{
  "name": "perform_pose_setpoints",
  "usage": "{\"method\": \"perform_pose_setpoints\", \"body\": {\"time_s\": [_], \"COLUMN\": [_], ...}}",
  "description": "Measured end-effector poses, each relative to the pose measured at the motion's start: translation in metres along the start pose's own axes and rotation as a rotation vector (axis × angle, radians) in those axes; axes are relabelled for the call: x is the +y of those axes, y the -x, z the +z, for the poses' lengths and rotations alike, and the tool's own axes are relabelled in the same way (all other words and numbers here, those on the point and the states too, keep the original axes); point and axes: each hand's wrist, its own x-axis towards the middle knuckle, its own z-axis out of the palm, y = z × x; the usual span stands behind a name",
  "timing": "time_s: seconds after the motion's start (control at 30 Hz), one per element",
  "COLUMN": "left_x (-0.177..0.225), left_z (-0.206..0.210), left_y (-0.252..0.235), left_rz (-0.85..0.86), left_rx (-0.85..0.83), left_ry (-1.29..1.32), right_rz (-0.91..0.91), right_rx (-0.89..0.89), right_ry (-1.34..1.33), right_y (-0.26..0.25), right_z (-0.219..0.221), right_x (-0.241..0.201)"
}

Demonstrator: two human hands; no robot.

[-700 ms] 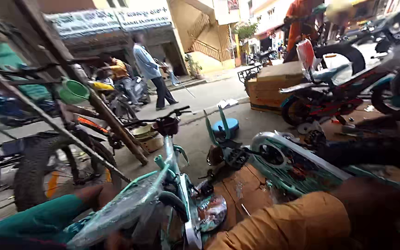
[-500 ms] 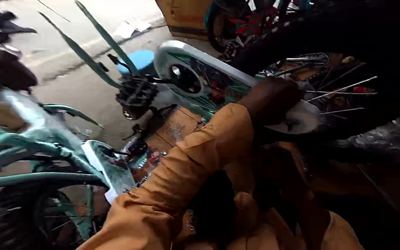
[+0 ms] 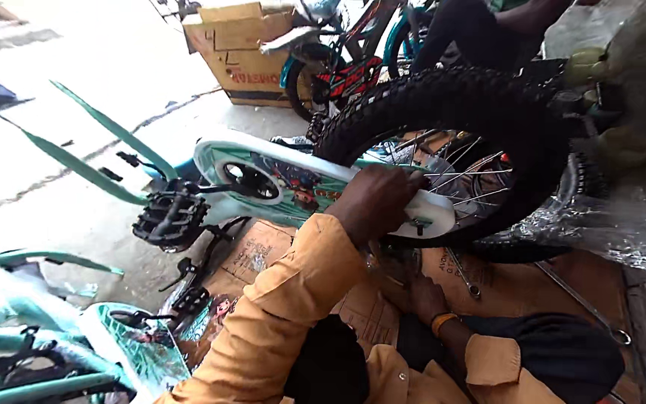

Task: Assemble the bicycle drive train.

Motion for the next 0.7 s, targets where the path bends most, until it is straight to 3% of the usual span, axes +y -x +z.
{"method": "perform_pose_setpoints", "body": {"time_s": [0.13, 0.27, 0.37, 0.47, 0.7], "left_x": [0.000, 0.001, 0.001, 0.001, 0.004], "left_z": [-0.002, -0.002, -0.004, -0.003, -0.004], "left_y": [0.000, 0.000, -0.001, -0.001, 0.002], "left_rz": [-0.005, -0.002, 0.007, 0.004, -0.010], "left_rx": [-0.021, -0.031, -0.043, -0.051, -0.054], "left_ry": [-0.022, -0.025, -0.010, -0.006, -0.011], "right_rz": [-0.001, -0.138, -0.221, -0.261, -0.301], "right_rx": [-0.183, -0.263, -0.086, 0.113, 0.317], "right_ry": [-0.272, -0.724, -1.184, -1.444, -1.476], "right_y": [0.028, 0.099, 0.153, 0.181, 0.193], "right_z": [-0.033, -0.058, -0.067, -0.075, -0.087], "right_x": [0.004, 0.007, -0.006, -0.021, -0.042]}}
